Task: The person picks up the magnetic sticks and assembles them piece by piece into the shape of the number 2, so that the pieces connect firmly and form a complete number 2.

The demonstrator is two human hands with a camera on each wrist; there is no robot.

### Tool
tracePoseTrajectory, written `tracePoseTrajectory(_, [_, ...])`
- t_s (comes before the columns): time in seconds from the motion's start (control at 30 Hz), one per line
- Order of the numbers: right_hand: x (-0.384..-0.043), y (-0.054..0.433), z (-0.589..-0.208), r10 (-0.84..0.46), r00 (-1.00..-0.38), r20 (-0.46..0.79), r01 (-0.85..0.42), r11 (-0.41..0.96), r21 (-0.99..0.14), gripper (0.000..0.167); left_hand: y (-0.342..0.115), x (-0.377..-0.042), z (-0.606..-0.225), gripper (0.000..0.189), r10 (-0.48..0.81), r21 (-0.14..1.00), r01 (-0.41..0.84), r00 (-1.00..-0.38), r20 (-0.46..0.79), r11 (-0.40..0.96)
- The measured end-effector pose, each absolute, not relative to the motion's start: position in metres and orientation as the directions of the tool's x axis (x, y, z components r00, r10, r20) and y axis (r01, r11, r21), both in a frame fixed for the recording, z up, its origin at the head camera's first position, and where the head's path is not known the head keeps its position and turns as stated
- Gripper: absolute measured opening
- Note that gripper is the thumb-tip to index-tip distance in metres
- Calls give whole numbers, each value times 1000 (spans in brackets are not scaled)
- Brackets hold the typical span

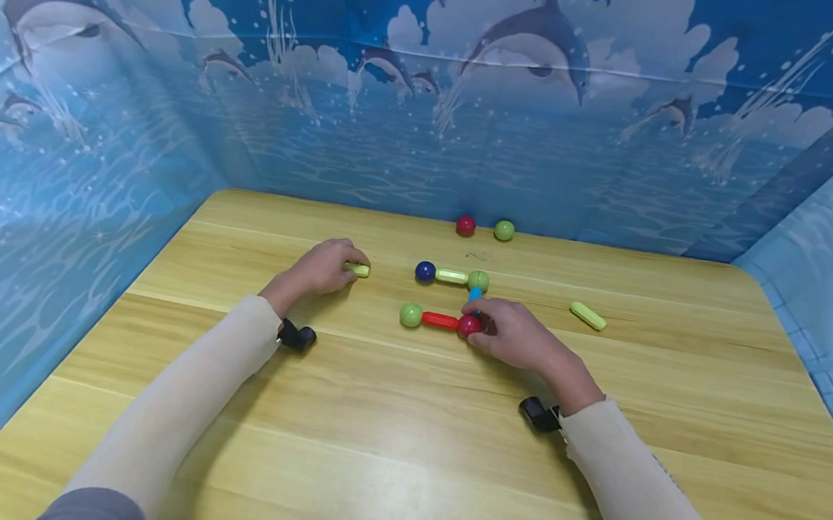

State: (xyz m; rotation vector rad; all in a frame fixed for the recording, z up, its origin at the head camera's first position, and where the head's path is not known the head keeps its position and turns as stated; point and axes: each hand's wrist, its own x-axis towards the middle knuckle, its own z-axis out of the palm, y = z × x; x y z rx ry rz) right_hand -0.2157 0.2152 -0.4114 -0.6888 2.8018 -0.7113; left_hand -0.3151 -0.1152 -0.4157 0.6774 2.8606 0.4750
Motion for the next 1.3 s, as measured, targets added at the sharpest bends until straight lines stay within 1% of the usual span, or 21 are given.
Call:
tracePoseTrajectory(0.33, [-214,215,-410,-478,-877,-54,-389,771,-504,38,-120,-297,-411,36,483,338,424,-868,-112,840])
tracePoseTrajectory(0.5, [-214,214,-411,-477,-877,-56,-386,768,-511,38,-125,-279,-411,35,508,380,435,-854,-113,816])
tracePoseTrajectory(0.6, [-215,213,-413,-482,-874,-56,-389,765,-514,38,-127,-262,-413,33,504,442,414,-857,-104,796])
tracePoseTrajectory(0.7, [-215,214,-413,-486,-872,-61,-390,763,-515,37,-124,-245,-414,30,487,587,336,-865,-117,737])
tracePoseTrajectory(0.8, [-216,215,-411,-481,-875,-61,-385,766,-515,37,-115,-231,-415,28,476,756,209,-866,-151,620])
tracePoseTrajectory(0.9, [-217,215,-410,-482,-874,-56,-390,766,-511,36,-104,-223,-414,28,471,855,91,-862,-190,511])
tracePoseTrajectory(0.97, [-217,215,-409,-479,-876,-55,-390,771,-503,37,-97,-220,-415,30,470,891,13,-853,-227,454])
tracePoseTrajectory(1.1, [-217,214,-409,-483,-874,-57,-396,775,-492,38,-84,-217,-417,31,474,917,-114,-828,-301,383])
tracePoseTrajectory(1.2, [-216,213,-409,-487,-872,-59,-400,775,-490,38,-77,-216,-421,30,463,918,-175,-821,-336,356])
tracePoseTrajectory(1.3, [-216,212,-409,-486,-872,-63,-397,776,-491,38,-72,-217,-425,30,432,916,-223,-828,-358,333])
